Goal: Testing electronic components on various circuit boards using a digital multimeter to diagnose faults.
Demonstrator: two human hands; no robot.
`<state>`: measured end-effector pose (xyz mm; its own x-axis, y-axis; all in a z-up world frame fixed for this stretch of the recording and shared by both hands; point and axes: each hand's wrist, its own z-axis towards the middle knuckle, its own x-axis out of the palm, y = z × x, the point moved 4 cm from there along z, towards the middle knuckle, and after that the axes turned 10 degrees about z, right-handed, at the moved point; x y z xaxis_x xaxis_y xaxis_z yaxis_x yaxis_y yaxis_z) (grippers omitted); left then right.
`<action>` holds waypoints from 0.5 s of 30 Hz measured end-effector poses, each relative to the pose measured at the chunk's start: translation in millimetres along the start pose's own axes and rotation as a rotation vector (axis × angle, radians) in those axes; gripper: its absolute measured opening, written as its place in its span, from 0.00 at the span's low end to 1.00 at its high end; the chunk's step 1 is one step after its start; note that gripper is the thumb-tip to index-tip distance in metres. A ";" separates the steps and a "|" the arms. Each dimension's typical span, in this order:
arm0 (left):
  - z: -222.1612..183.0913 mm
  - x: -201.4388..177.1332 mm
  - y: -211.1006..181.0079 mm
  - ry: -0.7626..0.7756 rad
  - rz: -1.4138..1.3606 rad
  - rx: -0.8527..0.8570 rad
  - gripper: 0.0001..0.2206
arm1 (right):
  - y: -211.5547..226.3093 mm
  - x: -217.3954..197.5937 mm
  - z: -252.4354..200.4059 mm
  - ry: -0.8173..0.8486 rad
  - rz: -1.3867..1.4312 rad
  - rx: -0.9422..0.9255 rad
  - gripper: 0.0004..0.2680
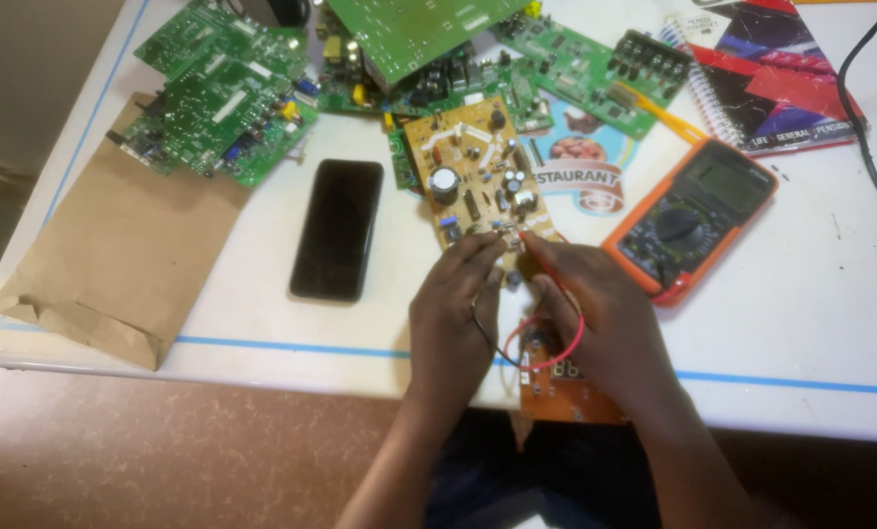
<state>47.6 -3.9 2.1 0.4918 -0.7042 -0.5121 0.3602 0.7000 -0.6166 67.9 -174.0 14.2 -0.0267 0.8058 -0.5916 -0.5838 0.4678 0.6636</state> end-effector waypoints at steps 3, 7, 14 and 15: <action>-0.8 -0.2 0.2 0.004 0.030 0.019 0.11 | 0.2 0.7 -0.1 0.019 0.014 0.019 0.17; 1.2 -3.0 -2.2 0.009 0.015 0.026 0.10 | 3.0 1.0 1.9 0.017 0.020 0.028 0.17; 2.9 -5.2 -4.7 0.003 0.002 0.042 0.10 | 2.8 1.2 1.6 0.016 0.007 0.008 0.16; 3.2 -4.1 -4.2 0.003 0.002 0.043 0.10 | 2.5 0.8 2.0 0.015 0.006 0.007 0.16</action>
<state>46.6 -3.6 8.7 0.4903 -0.7033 -0.5148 0.3928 0.7056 -0.5898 68.0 -171.5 16.3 -0.0425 0.8030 -0.5944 -0.5779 0.4656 0.6703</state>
